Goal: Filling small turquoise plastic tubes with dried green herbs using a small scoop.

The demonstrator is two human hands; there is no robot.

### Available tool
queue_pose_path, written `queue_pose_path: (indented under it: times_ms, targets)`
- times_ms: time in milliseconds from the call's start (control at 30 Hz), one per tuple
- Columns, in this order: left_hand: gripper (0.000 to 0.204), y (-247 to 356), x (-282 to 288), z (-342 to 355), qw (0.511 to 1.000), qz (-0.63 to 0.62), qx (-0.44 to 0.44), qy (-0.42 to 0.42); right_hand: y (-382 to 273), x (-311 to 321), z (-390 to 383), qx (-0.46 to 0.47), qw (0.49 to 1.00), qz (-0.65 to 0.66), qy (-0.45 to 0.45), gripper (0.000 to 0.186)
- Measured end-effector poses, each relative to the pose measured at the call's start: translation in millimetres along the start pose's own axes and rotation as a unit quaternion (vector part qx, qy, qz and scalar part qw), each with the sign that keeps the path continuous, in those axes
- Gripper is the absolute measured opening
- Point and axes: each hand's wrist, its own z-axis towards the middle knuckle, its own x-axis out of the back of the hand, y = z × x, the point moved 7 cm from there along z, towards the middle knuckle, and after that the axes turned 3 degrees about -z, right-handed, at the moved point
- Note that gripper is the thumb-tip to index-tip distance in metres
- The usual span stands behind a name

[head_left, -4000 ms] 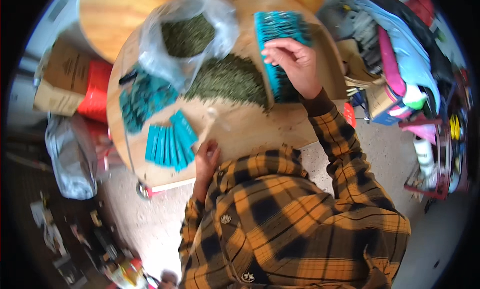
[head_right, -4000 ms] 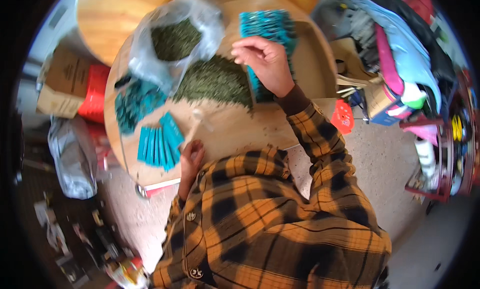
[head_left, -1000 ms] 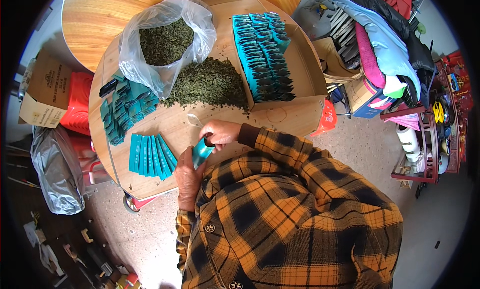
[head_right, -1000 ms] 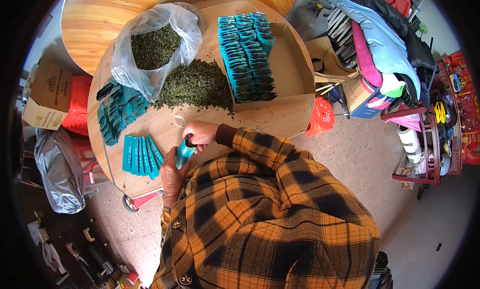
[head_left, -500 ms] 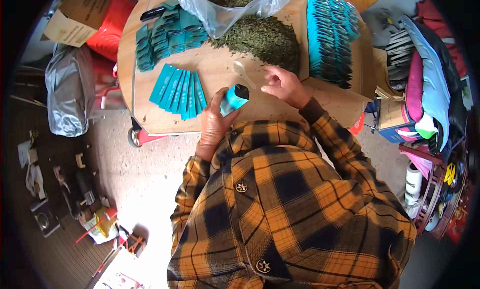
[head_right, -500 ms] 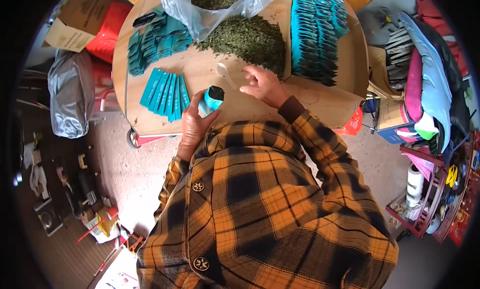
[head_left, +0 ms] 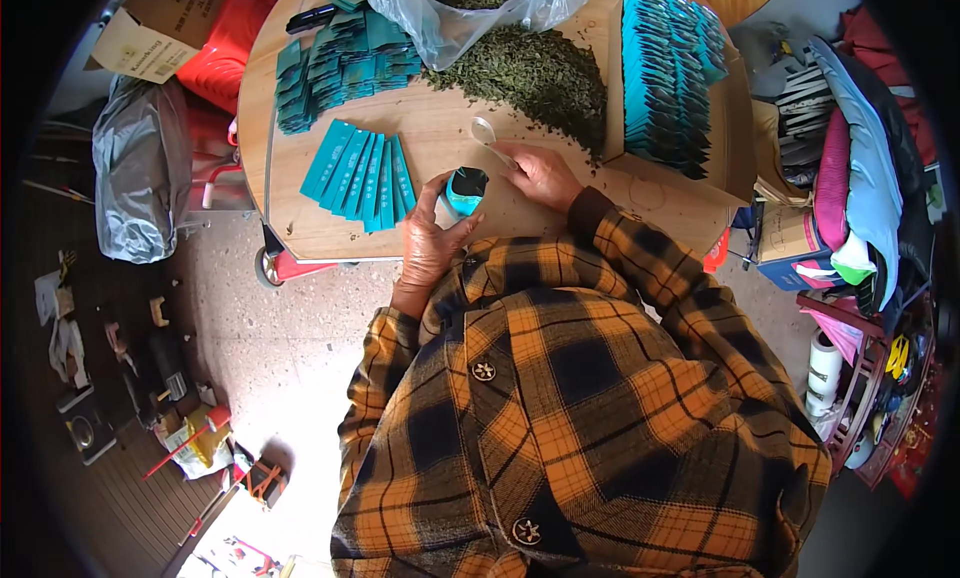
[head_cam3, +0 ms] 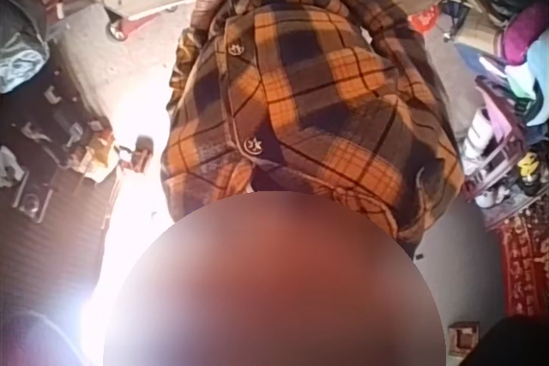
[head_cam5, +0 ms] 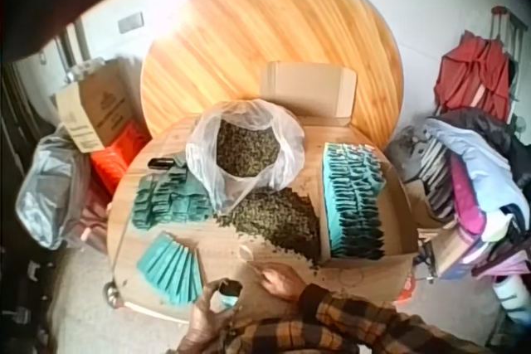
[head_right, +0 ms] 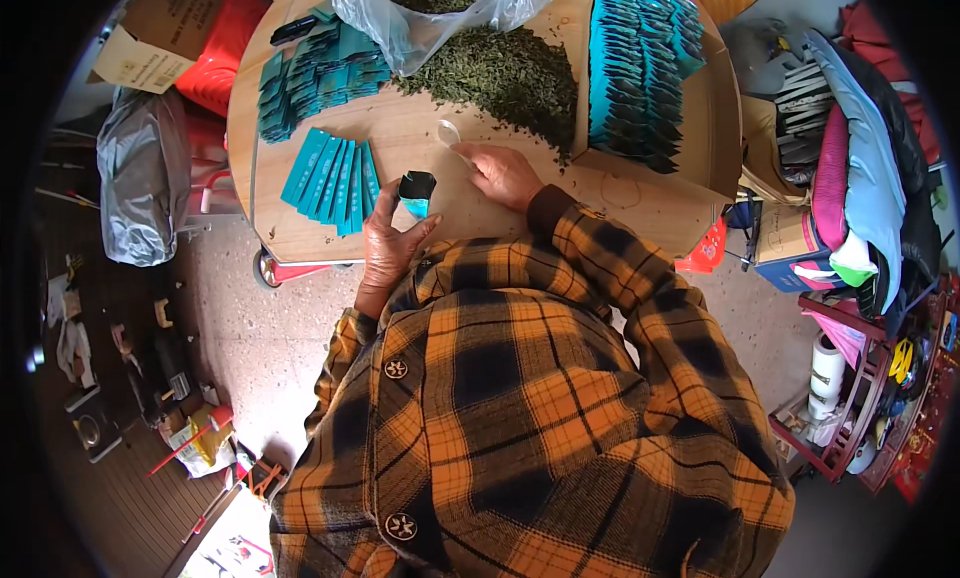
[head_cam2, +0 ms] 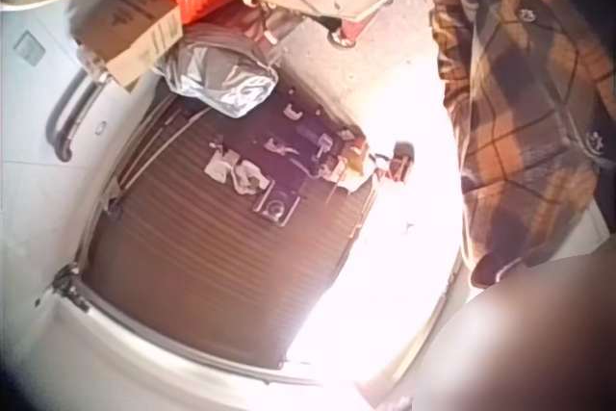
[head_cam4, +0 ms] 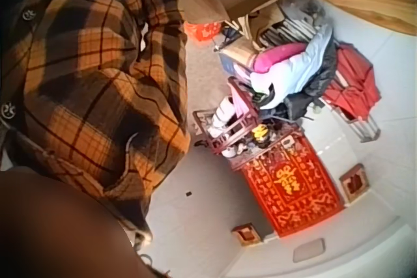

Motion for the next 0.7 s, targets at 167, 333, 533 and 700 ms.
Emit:
queue_pose_path:
  times_ms: [167, 333, 533, 700]
  targets:
    - [0.063, -3, -1, -1, 1.0, 0.0, 0.01, -0.001, -2, 18, 7, 0.029, 0.992, 0.061, 0.107, 0.021]
    - [0.064, -14, -2, -2, 0.999, 0.002, 0.048, -0.001, 13, 31, 1, -0.08, 0.969, 0.178, 0.148, 0.014]
    - [0.065, -17, -3, -1, 0.997, 0.015, 0.072, -0.017, 21, 51, -18, -0.172, 0.929, 0.262, 0.195, 0.017]
    - [0.064, -17, -4, -1, 0.997, 0.019, 0.067, -0.023, 27, 60, -24, -0.192, 0.927, 0.238, 0.217, 0.018]
